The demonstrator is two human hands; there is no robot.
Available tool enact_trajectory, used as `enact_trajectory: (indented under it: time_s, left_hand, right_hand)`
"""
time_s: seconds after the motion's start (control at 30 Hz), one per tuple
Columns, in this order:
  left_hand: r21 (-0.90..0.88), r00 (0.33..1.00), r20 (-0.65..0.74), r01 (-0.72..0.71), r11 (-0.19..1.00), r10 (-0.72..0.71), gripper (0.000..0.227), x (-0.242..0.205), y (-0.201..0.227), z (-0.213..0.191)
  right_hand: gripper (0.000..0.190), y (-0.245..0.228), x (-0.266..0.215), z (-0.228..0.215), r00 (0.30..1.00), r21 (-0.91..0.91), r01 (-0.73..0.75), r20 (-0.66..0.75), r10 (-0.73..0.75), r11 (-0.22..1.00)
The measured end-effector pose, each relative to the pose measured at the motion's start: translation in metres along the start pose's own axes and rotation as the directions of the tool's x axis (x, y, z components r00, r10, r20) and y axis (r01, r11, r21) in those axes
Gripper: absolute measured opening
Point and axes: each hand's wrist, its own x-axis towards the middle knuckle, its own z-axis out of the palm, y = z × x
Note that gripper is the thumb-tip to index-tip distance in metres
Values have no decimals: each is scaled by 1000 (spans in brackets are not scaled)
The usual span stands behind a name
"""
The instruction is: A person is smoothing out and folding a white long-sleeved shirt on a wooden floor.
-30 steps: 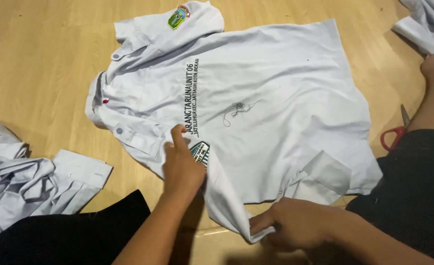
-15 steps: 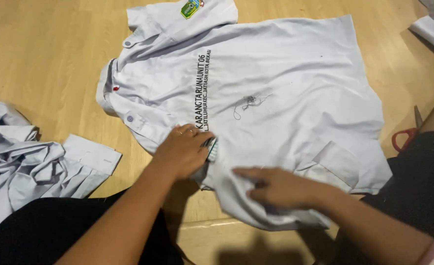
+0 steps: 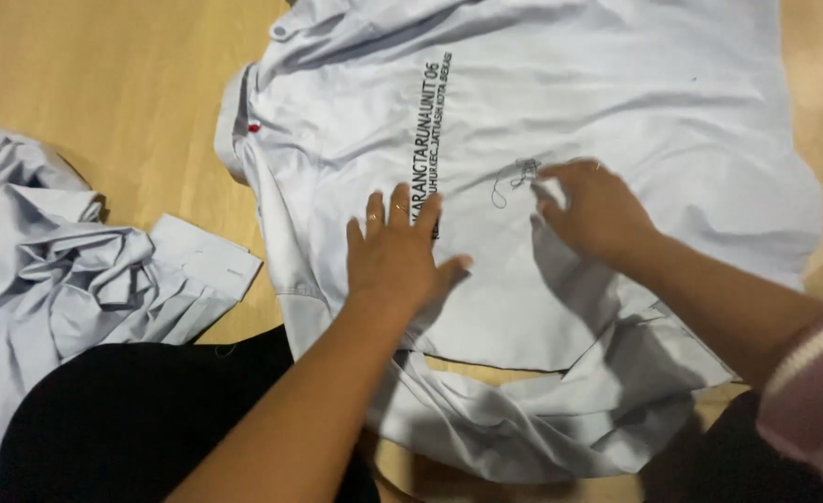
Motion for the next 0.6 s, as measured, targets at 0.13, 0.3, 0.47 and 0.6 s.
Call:
enact_trajectory:
  time_s: [0.13, 0.3, 0.47, 0.6]
  left_hand:
    - [42, 965, 254, 61, 997, -69, 111, -15, 6, -2]
    - [19, 915, 389, 112, 993, -111, 114, -20, 6, -20]
    - [84, 893, 422, 136, 987, -159, 116, -14, 7, -16]
    - [159, 855, 464, 177, 971, -232, 119, -9, 17, -19]
  right_hand:
    - [59, -33, 8, -20, 995, 41, -56, 80, 53, 998]
    - [53, -25, 8, -14, 974, 58, 204, 86, -208, 977]
    - [21, 26, -1, -31, 999, 188, -38, 16, 35, 981]
    - [23, 68, -9, -66, 968, 145, -216, -96, 231, 966]
